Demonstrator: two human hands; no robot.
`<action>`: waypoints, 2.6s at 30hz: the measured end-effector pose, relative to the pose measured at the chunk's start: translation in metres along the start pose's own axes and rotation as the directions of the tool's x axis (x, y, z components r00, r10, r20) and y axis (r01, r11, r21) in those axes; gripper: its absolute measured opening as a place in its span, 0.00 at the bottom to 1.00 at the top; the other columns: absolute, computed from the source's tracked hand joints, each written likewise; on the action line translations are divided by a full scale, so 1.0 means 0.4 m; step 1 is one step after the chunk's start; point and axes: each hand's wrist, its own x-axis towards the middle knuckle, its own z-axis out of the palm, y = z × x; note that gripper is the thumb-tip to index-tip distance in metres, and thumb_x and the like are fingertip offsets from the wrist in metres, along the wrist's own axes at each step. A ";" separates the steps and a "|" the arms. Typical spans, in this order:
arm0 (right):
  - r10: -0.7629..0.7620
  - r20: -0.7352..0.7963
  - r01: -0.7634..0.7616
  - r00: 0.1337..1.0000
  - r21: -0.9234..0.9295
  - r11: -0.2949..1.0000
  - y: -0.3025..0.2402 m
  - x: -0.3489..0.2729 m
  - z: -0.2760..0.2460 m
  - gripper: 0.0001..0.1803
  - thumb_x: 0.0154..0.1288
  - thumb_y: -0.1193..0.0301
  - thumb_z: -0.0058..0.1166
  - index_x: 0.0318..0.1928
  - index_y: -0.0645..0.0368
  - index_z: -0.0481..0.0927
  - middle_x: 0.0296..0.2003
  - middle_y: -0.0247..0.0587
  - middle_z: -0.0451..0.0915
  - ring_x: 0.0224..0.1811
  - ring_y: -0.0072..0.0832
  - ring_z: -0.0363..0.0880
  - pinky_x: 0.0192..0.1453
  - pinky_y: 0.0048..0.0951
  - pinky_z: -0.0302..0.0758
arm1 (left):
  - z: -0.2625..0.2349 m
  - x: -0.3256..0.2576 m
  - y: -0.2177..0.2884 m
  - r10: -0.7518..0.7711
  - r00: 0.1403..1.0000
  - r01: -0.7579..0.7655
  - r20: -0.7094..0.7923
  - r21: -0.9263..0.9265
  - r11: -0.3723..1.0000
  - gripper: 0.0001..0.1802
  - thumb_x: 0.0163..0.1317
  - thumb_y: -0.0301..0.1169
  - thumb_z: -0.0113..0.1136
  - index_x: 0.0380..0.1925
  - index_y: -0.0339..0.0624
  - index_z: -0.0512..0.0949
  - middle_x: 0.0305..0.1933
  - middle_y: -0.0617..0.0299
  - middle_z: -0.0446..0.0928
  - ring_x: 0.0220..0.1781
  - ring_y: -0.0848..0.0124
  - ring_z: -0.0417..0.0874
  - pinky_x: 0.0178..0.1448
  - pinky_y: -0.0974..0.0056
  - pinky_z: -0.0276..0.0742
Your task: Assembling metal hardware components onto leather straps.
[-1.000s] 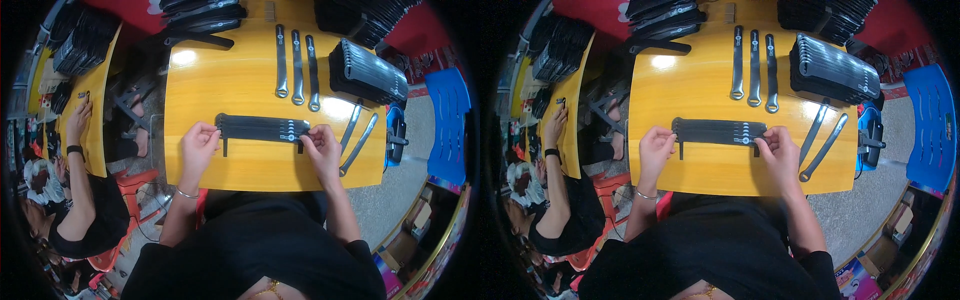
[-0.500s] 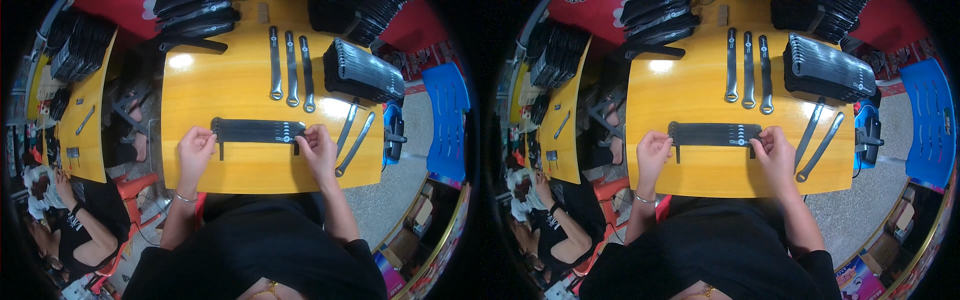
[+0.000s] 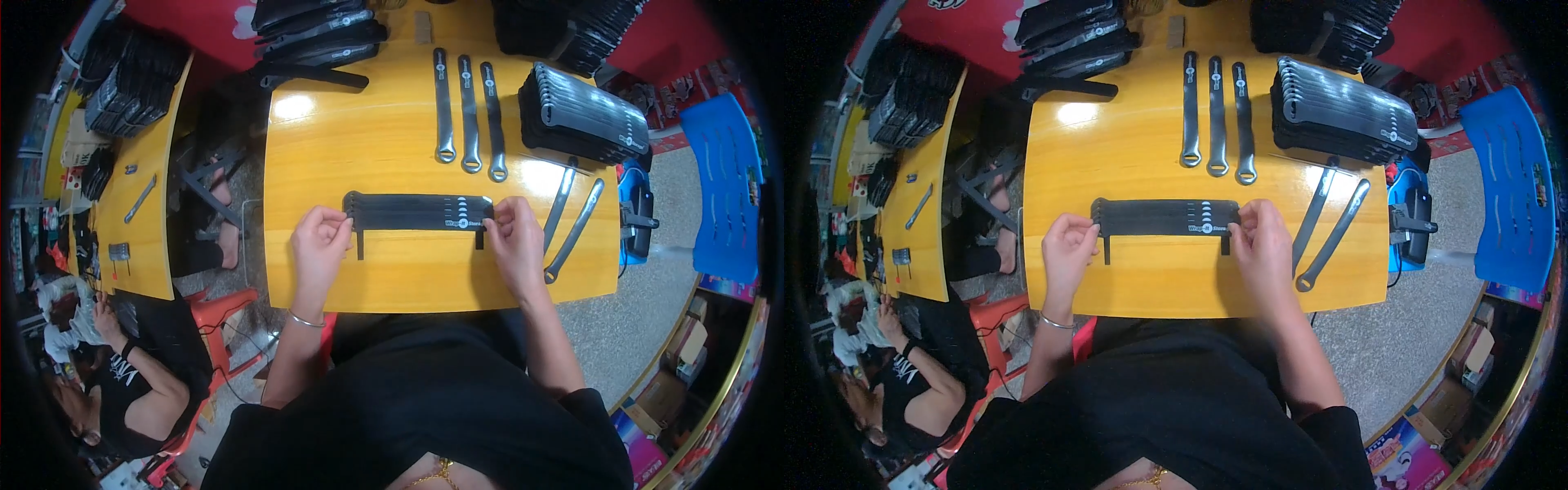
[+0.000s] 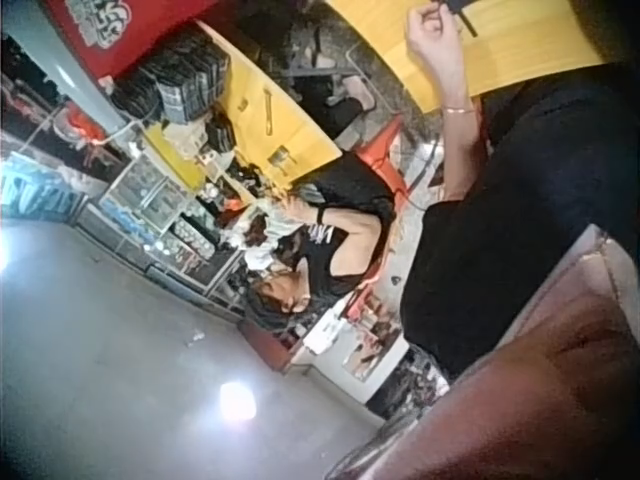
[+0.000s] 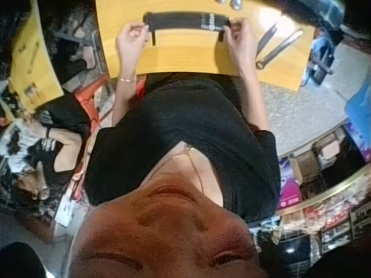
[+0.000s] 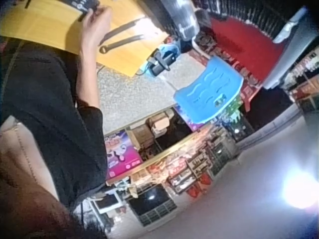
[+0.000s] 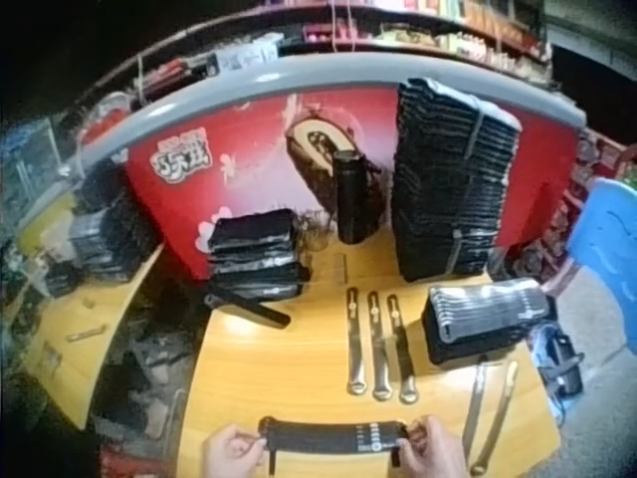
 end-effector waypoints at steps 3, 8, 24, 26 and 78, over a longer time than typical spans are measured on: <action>0.048 0.065 -0.052 0.997 0.063 0.997 0.011 0.000 -0.041 0.10 0.56 0.81 0.58 0.39 0.63 0.73 0.30 0.43 0.75 0.28 0.31 0.77 0.33 0.27 0.76 | -0.003 -0.004 0.000 0.030 1.000 -0.030 0.004 0.015 0.999 0.05 0.57 0.20 0.60 0.31 0.34 0.74 0.26 0.63 0.74 0.22 0.80 0.78 0.22 0.78 0.71; -0.111 -0.019 0.107 0.994 -0.138 0.985 0.058 0.005 -0.186 0.08 0.59 0.80 0.54 0.40 0.61 0.76 0.33 0.44 0.77 0.31 0.34 0.79 0.34 0.30 0.76 | -0.003 -0.003 -0.044 0.161 0.986 -0.159 -0.042 0.029 0.987 0.07 0.59 0.22 0.61 0.36 0.36 0.74 0.31 0.63 0.75 0.23 0.80 0.77 0.24 0.77 0.69; -0.059 0.267 0.191 0.962 -0.502 0.844 0.116 -0.013 -0.352 0.14 0.50 0.75 0.60 0.40 0.53 0.78 0.41 0.39 0.78 0.43 0.41 0.78 0.45 0.36 0.76 | 0.291 -0.108 0.113 0.512 0.530 -0.847 0.676 0.393 0.359 0.40 0.61 0.54 0.53 0.63 0.32 0.62 0.70 0.47 0.57 0.74 0.56 0.52 0.74 0.48 0.46; -0.025 0.277 0.167 0.960 -0.502 0.848 0.118 -0.008 -0.359 0.14 0.48 0.74 0.62 0.38 0.53 0.78 0.40 0.38 0.78 0.44 0.40 0.78 0.45 0.36 0.76 | 0.293 -0.109 0.112 0.486 0.548 -0.837 0.682 0.441 0.325 0.41 0.63 0.55 0.50 0.63 0.31 0.61 0.71 0.46 0.55 0.74 0.55 0.52 0.74 0.47 0.46; -0.116 0.516 0.149 0.849 -0.021 0.989 -0.059 -0.088 -0.277 0.09 0.54 0.77 0.64 0.36 0.63 0.80 0.29 0.41 0.83 0.32 0.29 0.84 0.37 0.25 0.79 | 0.164 -0.143 0.165 0.299 0.573 -0.334 0.763 -0.116 0.935 0.13 0.67 0.31 0.52 0.45 0.35 0.78 0.35 0.56 0.81 0.35 0.68 0.82 0.40 0.70 0.76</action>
